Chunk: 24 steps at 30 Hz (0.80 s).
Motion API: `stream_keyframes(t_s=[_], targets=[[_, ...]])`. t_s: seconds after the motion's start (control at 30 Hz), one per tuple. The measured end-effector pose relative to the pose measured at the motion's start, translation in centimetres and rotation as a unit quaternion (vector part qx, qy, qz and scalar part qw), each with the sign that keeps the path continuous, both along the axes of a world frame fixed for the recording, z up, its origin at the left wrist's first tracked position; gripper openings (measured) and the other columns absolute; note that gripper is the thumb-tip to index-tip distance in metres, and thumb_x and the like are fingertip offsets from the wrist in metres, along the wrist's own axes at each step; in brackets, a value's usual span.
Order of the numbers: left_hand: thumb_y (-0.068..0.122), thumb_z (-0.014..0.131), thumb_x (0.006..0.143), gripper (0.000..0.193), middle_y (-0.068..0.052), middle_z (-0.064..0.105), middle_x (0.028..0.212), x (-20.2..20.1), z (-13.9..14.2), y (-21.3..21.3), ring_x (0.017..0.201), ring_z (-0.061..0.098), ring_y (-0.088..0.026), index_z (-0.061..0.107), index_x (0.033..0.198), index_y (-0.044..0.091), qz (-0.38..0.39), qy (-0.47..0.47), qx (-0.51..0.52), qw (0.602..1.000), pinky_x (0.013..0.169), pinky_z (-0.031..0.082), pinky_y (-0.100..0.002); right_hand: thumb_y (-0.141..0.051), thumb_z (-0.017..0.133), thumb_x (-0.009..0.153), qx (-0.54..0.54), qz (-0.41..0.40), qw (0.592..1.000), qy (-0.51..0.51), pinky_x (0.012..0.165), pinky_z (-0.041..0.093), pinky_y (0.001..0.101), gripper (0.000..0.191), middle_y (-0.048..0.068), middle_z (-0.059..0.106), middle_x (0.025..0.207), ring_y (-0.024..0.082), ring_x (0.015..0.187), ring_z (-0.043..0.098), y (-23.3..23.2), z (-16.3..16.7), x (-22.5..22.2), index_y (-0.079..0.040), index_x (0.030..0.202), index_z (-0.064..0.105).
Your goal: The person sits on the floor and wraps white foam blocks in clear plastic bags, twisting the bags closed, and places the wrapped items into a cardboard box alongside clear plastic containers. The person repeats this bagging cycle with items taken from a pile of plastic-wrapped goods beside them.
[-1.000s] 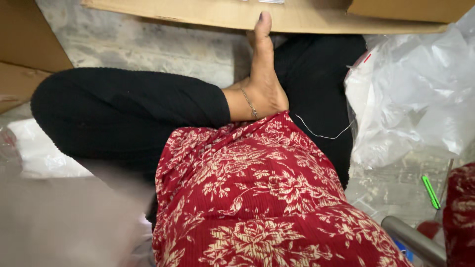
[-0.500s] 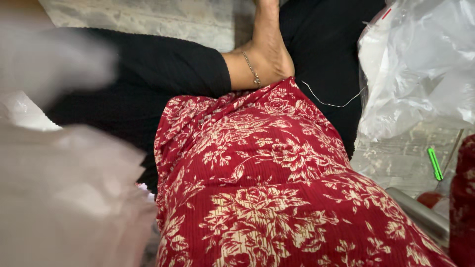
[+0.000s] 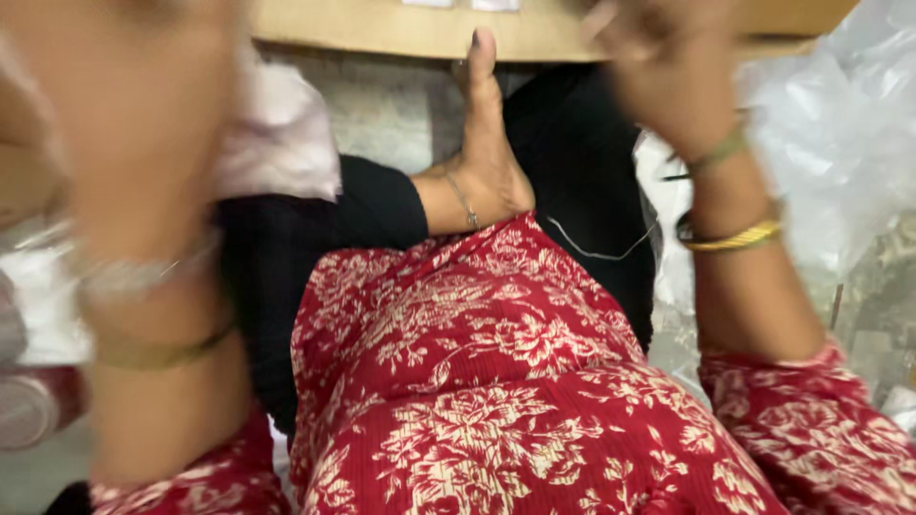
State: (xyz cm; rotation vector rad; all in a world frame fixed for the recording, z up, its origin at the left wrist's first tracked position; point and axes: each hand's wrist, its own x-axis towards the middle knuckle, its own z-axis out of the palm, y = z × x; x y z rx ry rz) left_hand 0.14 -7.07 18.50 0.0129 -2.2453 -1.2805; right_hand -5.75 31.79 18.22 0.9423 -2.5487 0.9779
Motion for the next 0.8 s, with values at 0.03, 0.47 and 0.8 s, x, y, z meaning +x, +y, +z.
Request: stream_keyframes(t_s=[0.03, 0.47, 0.8], targets=[[0.016, 0.071, 0.079, 0.037, -0.014, 0.066, 0.112, -2.3, -1.4, 0.5, 0.100, 0.061, -0.038, 0.067, 0.115, 0.007, -0.013, -0.030, -0.085, 0.996, 0.083, 0.047, -0.049, -0.011, 0.078, 0.098, 0.049, -0.007, 0.999, -0.009, 0.101, 0.052, 0.0453, 0.025, 0.021, 0.070, 0.127, 0.038, 0.115, 0.067, -1.4, -1.7, -0.5, 0.000, 0.120, 0.071], [0.002, 0.060, 0.088, 0.013, -0.017, 0.073, 0.102, -6.8, -5.6, 6.2, 0.082, 0.070, -0.040, 0.072, 0.091, 0.004, -0.020, -0.116, -0.346, 0.931, 0.069, 0.057, -0.049, -0.011, 0.069, 0.090, 0.140, -0.148, 0.978, 0.047, 0.086, 0.057, 0.0414, 0.019, 0.013, 0.075, 0.109, 0.033, 0.103, 0.072, -3.7, -4.3, -2.3, -0.011, 0.106, 0.078], [0.005, 0.064, 0.080, 0.013, -0.019, 0.073, 0.085, -7.9, -7.0, 8.8, 0.072, 0.074, -0.032, 0.077, 0.079, 0.005, -0.033, -0.156, -0.489, 0.858, 0.057, 0.059, -0.042, -0.017, 0.072, 0.086, 0.125, -0.142, 0.981, -0.035, 0.080, 0.058, 0.0397, 0.021, 0.010, 0.076, 0.106, 0.030, 0.095, 0.073, -2.4, -3.2, -3.1, -0.015, 0.104, 0.082]])
